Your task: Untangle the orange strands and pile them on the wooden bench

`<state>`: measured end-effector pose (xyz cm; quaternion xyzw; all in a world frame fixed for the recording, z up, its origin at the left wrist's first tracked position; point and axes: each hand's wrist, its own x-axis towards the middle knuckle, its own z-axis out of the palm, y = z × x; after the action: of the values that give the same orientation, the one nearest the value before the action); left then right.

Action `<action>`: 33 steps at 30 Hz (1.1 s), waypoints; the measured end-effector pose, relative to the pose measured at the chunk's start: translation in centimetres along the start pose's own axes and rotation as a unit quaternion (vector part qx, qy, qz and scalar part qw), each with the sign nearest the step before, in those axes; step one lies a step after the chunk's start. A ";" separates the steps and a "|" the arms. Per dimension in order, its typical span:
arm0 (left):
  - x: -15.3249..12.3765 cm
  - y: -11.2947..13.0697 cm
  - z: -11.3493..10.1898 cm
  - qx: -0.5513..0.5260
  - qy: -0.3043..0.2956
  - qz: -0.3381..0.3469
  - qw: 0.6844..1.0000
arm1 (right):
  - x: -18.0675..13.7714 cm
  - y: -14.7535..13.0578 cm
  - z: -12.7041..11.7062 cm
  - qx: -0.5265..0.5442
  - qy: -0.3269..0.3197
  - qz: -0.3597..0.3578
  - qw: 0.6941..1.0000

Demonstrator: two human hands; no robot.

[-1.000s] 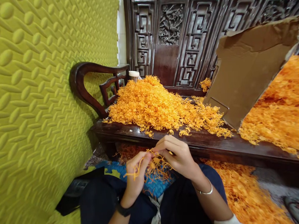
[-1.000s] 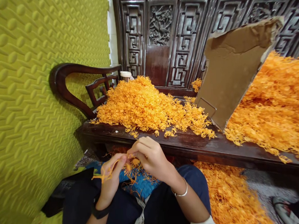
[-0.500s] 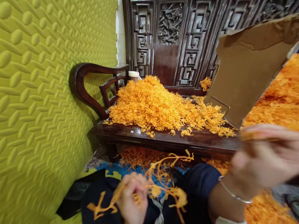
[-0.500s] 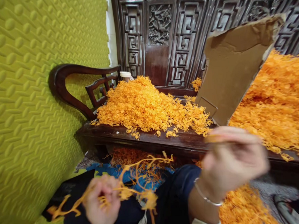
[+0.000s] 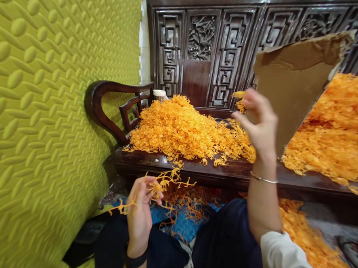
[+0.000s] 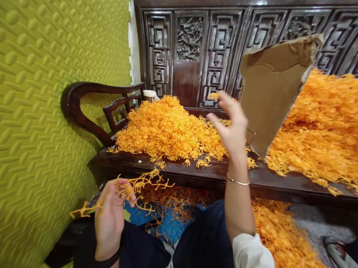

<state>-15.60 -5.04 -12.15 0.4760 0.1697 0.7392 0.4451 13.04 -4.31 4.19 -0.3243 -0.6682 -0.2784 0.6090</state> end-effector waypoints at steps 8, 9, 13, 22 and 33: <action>0.0 -1.1 0.5 0.018 -0.047 -0.067 0.997 | -8.9 -5.6 6.4 0.261 -0.324 0.087 0.905; -0.1 -1.2 0.6 0.029 -0.053 -0.072 0.996 | -9.4 -6.7 6.7 0.262 -0.323 0.075 0.906; -0.6 -1.6 0.9 0.064 -0.079 -0.092 0.991 | -10.2 -9.3 7.0 0.165 -0.336 -0.045 0.926; -0.4 -2.1 1.8 0.166 -0.106 -0.052 0.979 | -9.4 -8.4 4.8 0.197 -0.352 -0.004 0.915; -4.8 -2.7 3.2 0.222 0.001 0.097 0.970 | -10.6 -10.6 4.7 0.377 -0.132 0.200 0.895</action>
<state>-10.80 -8.04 -15.04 0.5768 0.2826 0.7231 0.2541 2.40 -8.37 -6.59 -0.2310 -0.7186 0.1669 0.6344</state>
